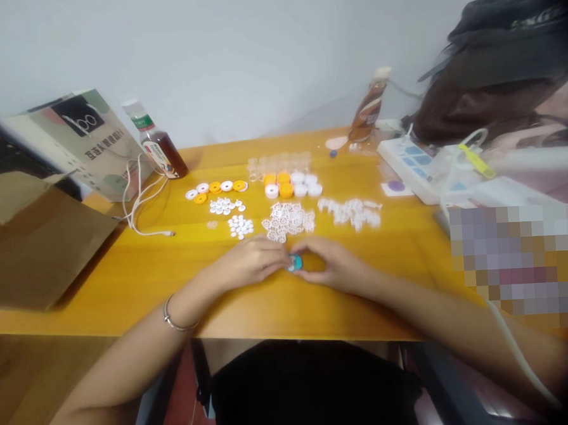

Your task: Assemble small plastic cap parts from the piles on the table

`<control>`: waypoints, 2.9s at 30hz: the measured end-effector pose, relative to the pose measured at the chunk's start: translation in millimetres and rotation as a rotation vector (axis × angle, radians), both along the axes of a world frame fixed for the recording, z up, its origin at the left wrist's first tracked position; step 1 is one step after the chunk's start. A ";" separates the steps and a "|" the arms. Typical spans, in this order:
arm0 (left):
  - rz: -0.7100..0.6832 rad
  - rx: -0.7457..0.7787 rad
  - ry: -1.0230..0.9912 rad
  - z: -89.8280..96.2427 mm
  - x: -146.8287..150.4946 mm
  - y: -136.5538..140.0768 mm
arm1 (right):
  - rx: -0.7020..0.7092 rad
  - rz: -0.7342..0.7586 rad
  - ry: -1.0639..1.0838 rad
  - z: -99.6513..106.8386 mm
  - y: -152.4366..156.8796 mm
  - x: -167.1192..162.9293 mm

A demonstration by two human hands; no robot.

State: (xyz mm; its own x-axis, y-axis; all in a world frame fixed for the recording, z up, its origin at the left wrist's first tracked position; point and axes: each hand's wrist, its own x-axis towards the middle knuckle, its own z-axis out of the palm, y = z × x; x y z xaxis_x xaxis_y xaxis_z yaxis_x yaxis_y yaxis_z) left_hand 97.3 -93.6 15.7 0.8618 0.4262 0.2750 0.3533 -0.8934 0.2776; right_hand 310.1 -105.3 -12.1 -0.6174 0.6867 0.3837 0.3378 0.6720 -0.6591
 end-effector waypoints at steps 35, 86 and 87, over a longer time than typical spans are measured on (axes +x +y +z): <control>0.207 -0.471 -0.089 -2.9 4.9 -8.4 | 0.022 -0.080 0.000 -2.1 -6.8 -6.7; 0.324 -0.200 -0.253 14.3 7.5 -11.0 | -0.611 -0.056 0.486 0.5 -0.2 -8.6; 0.323 -0.201 -0.258 14.4 7.5 -10.9 | -0.619 -0.058 0.492 0.7 0.0 -8.7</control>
